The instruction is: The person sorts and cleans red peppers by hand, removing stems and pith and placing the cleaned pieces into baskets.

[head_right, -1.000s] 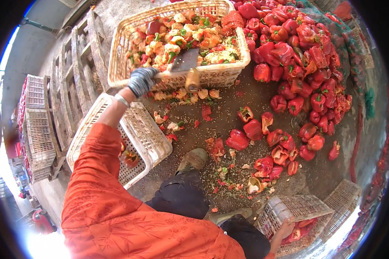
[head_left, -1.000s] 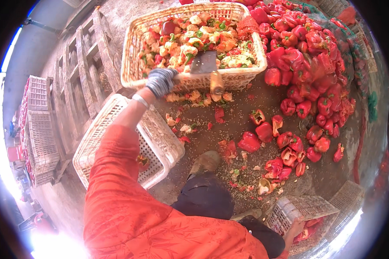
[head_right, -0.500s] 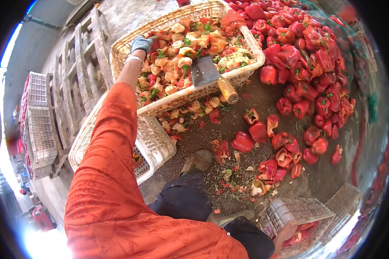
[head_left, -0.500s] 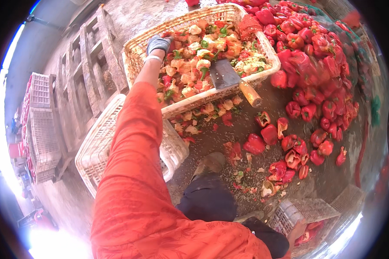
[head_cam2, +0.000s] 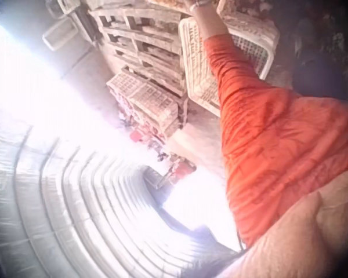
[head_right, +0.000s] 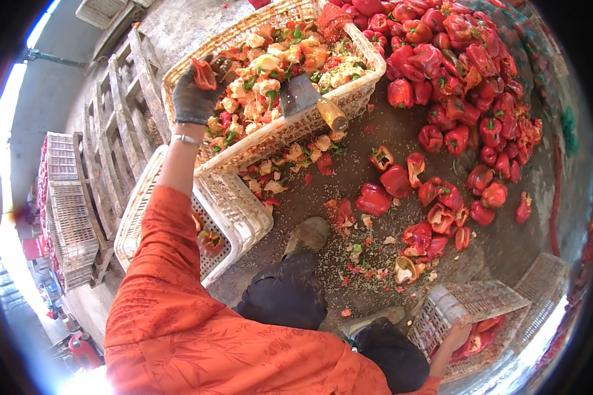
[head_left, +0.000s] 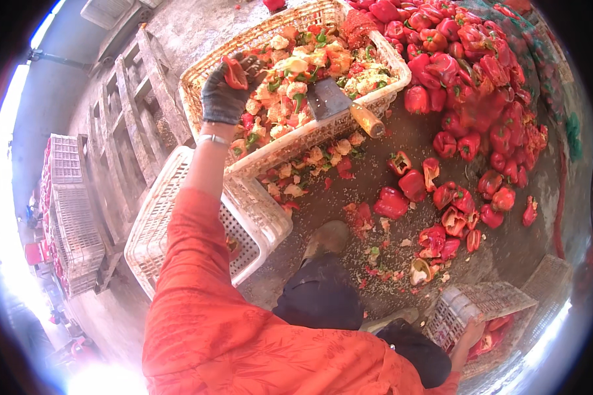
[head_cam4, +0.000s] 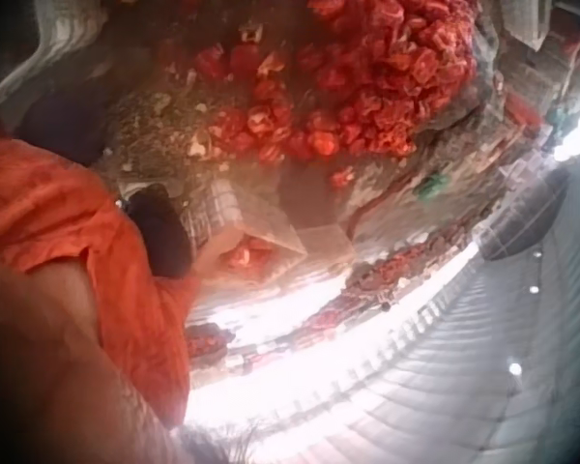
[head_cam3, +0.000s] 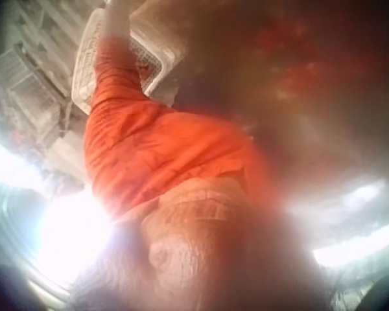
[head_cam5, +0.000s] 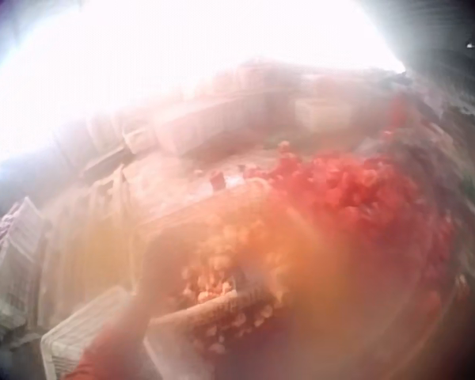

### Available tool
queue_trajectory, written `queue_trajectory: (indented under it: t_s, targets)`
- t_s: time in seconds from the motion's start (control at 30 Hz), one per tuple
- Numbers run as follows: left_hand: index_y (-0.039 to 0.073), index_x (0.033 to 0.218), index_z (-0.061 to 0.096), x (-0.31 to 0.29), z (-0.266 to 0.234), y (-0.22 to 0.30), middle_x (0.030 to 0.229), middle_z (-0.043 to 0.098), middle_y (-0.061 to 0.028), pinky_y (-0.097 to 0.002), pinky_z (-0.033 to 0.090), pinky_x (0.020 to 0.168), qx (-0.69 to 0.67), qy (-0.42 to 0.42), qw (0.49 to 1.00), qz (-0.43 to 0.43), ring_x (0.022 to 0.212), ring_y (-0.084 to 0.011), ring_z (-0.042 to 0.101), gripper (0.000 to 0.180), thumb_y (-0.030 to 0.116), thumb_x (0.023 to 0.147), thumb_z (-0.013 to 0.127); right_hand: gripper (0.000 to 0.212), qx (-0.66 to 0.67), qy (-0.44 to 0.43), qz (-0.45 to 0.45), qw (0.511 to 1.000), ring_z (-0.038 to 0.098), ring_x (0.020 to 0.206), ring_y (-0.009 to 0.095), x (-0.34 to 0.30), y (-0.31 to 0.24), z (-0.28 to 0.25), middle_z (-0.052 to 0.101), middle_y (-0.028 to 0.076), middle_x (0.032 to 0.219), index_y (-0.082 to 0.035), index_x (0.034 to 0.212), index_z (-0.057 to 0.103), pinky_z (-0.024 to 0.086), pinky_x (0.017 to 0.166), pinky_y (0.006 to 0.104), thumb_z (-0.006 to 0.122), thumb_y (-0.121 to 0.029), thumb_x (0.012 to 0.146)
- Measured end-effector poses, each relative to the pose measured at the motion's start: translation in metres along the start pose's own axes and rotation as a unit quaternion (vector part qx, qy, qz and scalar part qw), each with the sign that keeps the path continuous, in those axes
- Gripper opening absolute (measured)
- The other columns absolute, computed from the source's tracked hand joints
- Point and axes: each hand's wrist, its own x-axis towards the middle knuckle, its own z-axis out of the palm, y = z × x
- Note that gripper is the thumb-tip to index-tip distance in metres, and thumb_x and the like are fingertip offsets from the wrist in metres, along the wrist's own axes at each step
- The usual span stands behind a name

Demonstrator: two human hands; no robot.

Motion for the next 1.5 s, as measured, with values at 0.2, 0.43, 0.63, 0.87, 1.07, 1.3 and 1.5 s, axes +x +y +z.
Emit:
queue_trajectory:
  t_s: [0.2, 0.43, 0.63, 0.87, 1.07, 1.3, 1.5]
  targets:
    - [-0.002, 0.130, 0.041, -0.122, 0.084, -0.079, 0.107, 0.058, -0.0206, -0.0292, 0.053, 0.072, 0.208, -0.352, 0.890, -0.201, 0.088, -0.0188, 0.061, 0.065, 0.038, 0.081, 0.059, 0.039, 0.338, -0.153, -0.012, 0.928, 0.059, 0.096, 0.027, -0.011, -0.130, -0.099, 0.060, 0.015, 0.107, -0.001, 0.117, 0.054, 0.048, 0.079, 0.0371, 0.058, -0.023, 0.084]
    - [0.000, 0.129, 0.042, -0.275, 0.208, -0.305, 0.117, 0.052, -0.0214, -0.0352, 0.050, 0.084, 0.523, -0.569, 0.611, -0.170, 0.099, -0.0309, 0.059, 0.070, 0.020, 0.070, 0.075, 0.046, 0.721, -0.477, 0.052, 0.500, 0.059, 0.100, 0.026, -0.057, -0.231, -0.128, 0.057, 0.011, 0.113, -0.007, 0.128, 0.045, 0.051, 0.080, 0.0416, 0.058, -0.025, 0.088]
    - [0.000, 0.119, 0.047, -0.307, 0.196, -0.383, 0.099, 0.057, -0.0233, -0.0416, 0.048, 0.084, 0.444, -0.673, 0.591, -0.004, 0.094, -0.0391, 0.057, 0.060, 0.030, 0.073, 0.070, 0.040, 0.732, -0.325, 0.149, 0.580, 0.059, 0.099, 0.022, -0.042, -0.106, -0.091, 0.061, 0.008, 0.110, -0.007, 0.120, 0.052, 0.046, 0.084, 0.0400, 0.064, -0.021, 0.084]
    - [0.010, 0.125, 0.047, -0.147, 0.123, -0.427, 0.120, 0.054, -0.0192, -0.0419, 0.044, 0.091, 0.844, -0.458, 0.272, 0.066, 0.111, -0.0329, 0.051, 0.054, 0.022, 0.075, 0.063, 0.035, 0.623, 0.020, 0.310, 0.718, 0.058, 0.100, 0.019, -0.025, 0.064, -0.090, 0.061, 0.007, 0.110, -0.007, 0.118, 0.055, 0.048, 0.075, 0.0303, 0.061, -0.016, 0.085]
    - [0.009, 0.134, 0.039, -0.097, 0.094, -0.458, 0.134, 0.044, -0.0136, -0.0440, 0.040, 0.097, 0.853, -0.512, 0.104, -0.002, 0.123, -0.0328, 0.043, 0.074, 0.022, 0.069, 0.071, 0.028, 0.514, 0.034, 0.233, 0.825, 0.061, 0.086, 0.015, -0.055, 0.019, -0.086, 0.061, 0.006, 0.103, -0.005, 0.115, 0.057, 0.049, 0.070, 0.0285, 0.057, -0.008, 0.087]
    - [0.002, 0.122, 0.049, -0.092, 0.064, -0.442, 0.111, 0.061, -0.0134, -0.0355, 0.048, 0.089, 0.754, -0.443, 0.475, -0.101, 0.104, -0.0274, 0.059, 0.064, 0.019, 0.067, 0.075, 0.027, 0.535, -0.206, 0.024, 0.819, 0.063, 0.078, 0.015, -0.053, -0.092, -0.087, 0.061, 0.008, 0.099, -0.001, 0.114, 0.056, 0.049, 0.064, 0.0237, 0.056, -0.009, 0.088]
    - [0.002, 0.128, 0.044, -0.174, 0.115, -0.377, 0.117, 0.058, -0.0079, -0.0321, 0.048, 0.089, 0.162, -0.379, 0.820, -0.397, 0.106, -0.0194, 0.057, 0.072, 0.015, 0.067, 0.081, 0.035, 0.562, -0.408, 0.015, 0.719, 0.063, 0.082, 0.016, -0.035, -0.171, -0.067, 0.060, 0.009, 0.098, -0.001, 0.121, 0.049, 0.049, 0.060, 0.0243, 0.055, -0.016, 0.089]
